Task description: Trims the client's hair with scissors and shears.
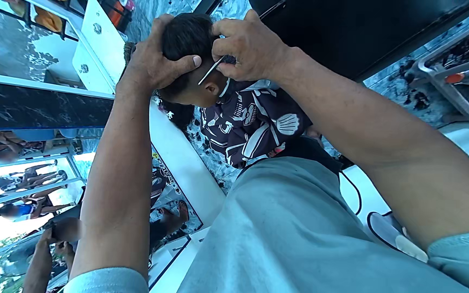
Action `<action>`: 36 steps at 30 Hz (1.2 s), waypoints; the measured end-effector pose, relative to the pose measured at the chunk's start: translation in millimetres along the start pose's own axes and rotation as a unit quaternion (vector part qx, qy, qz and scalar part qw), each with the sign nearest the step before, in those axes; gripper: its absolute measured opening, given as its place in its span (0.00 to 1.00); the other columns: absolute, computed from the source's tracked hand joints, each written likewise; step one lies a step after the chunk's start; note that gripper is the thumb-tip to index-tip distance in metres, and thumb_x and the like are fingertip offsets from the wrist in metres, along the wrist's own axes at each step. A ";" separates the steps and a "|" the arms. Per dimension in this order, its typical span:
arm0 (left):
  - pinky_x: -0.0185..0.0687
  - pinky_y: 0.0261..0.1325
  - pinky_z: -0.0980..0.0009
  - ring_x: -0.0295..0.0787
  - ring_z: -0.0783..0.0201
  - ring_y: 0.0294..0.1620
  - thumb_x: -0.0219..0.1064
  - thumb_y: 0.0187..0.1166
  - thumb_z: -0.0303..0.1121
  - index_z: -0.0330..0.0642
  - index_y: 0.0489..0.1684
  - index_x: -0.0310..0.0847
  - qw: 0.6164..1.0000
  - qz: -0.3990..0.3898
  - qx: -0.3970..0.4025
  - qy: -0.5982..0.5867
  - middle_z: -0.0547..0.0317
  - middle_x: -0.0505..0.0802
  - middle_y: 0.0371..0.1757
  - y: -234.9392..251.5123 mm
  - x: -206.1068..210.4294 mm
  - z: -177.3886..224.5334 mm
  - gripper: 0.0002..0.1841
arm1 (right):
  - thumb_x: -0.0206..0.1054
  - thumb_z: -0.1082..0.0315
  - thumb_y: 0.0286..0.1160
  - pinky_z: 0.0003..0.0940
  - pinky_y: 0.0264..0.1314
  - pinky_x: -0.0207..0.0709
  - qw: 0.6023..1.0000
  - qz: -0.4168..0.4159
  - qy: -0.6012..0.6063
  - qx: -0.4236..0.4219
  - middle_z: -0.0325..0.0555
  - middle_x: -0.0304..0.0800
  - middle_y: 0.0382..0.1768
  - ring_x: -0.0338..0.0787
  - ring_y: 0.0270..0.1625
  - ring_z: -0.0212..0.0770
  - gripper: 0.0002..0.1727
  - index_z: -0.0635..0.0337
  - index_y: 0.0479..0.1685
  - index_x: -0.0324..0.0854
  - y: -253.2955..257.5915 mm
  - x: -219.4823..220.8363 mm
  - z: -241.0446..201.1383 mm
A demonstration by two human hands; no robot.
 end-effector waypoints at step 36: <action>0.76 0.76 0.43 0.82 0.53 0.76 0.73 0.54 0.76 0.60 0.91 0.54 0.999 -0.004 0.022 -0.025 0.48 0.84 0.76 2.0 0.2 12.5 0.59 | 0.66 0.56 0.77 0.52 0.63 0.79 0.973 0.165 0.146 0.070 0.45 0.93 0.58 0.87 0.70 0.42 0.11 0.53 0.38 0.86 -37.0 26.1 32.3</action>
Point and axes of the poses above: each hand's wrist, its own y-axis towards the middle knuckle, its own x-axis out of the palm, z = x × y, the point moved 10 cm from there along y, towards the middle knuckle
